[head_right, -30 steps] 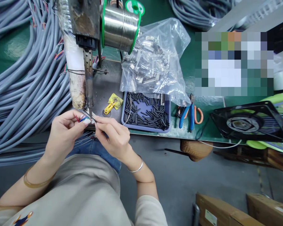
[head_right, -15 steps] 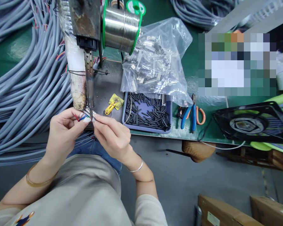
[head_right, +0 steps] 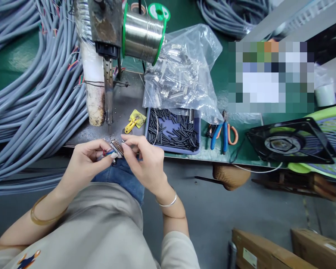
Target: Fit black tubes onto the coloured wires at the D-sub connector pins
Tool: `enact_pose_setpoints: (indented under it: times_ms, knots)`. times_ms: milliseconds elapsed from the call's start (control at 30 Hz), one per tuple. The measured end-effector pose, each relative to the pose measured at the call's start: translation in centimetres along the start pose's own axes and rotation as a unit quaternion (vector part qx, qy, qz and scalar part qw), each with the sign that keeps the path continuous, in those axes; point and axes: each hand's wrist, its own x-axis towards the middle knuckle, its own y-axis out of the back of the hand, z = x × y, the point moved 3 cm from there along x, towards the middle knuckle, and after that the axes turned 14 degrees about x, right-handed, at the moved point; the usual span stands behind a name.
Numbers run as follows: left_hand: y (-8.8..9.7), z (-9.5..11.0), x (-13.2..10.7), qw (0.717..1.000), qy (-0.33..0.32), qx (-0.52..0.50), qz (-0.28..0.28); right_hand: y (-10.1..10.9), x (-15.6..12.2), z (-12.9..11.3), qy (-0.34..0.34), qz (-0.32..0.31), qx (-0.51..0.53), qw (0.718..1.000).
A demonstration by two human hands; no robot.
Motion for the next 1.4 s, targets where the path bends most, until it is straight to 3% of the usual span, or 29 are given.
enact_pose_setpoints:
  times_ms: [100,167,300,433,500,600,767,900,967,1033,1100,1167,1233,1333,1400]
  knots:
    - [-0.3,-0.1,-0.6,0.999,-0.014,0.024,-0.029,0.3,0.7,-0.1,-0.059,-0.073,0.044,0.995]
    - [-0.3,-0.4,-0.8,0.999,-0.016,-0.004,-0.036,0.5,0.8,-0.6,-0.049,-0.092,0.057,0.993]
    - [0.4,-1.0,-0.6,0.988,0.022,-0.148,-0.043,0.5,0.0,-1.7,0.075,-0.066,0.009,0.995]
    - [1.2,-1.0,-0.1,0.964,0.054,-0.249,-0.071,-0.5,-1.8,-1.5,0.245,-0.038,-0.081,0.965]
    - [1.4,-1.1,0.1,0.956,0.062,-0.275,-0.084,-0.8,-2.5,-0.9,0.264,-0.027,-0.095,0.96]
    - [1.2,-1.5,0.1,0.958,0.055,-0.273,-0.074,-0.5,-2.9,-0.2,0.21,-0.024,-0.083,0.974]
    - [1.0,-1.6,-0.7,0.987,-0.039,-0.151,0.033,0.9,-2.8,-1.1,0.072,0.075,-0.067,0.992]
    - [1.0,-1.0,-1.4,0.989,-0.129,-0.018,0.076,-0.2,-2.1,-1.8,-0.024,0.016,-0.096,0.995]
    - [1.0,-1.0,-1.4,0.988,-0.137,-0.007,0.07,-0.9,-1.8,-1.7,-0.045,-0.006,-0.058,0.997]
    - [1.0,-1.1,-1.2,0.993,-0.098,-0.061,0.035,-1.3,-1.7,-1.2,-0.095,-0.013,0.044,0.994]
    - [1.0,-1.2,-0.9,0.991,-0.047,-0.124,-0.009,-1.6,-1.8,-0.6,-0.154,-0.026,0.164,0.974]
    - [1.0,-1.1,-0.7,0.987,-0.02,-0.153,-0.038,-1.5,-1.9,-0.2,-0.186,-0.042,0.221,0.957]
    - [1.1,-1.0,-0.5,0.987,-0.01,-0.157,-0.047,-1.0,-1.9,-0.2,-0.159,-0.018,0.174,0.972]
    - [1.0,-0.9,-0.4,0.989,-0.002,-0.143,-0.034,0.1,-1.6,-1.2,-0.037,0.047,0.006,0.998]
    - [1.0,-0.9,-0.3,0.991,-0.001,-0.13,-0.018,0.2,-1.5,-2.0,0.03,0.031,-0.078,0.996]
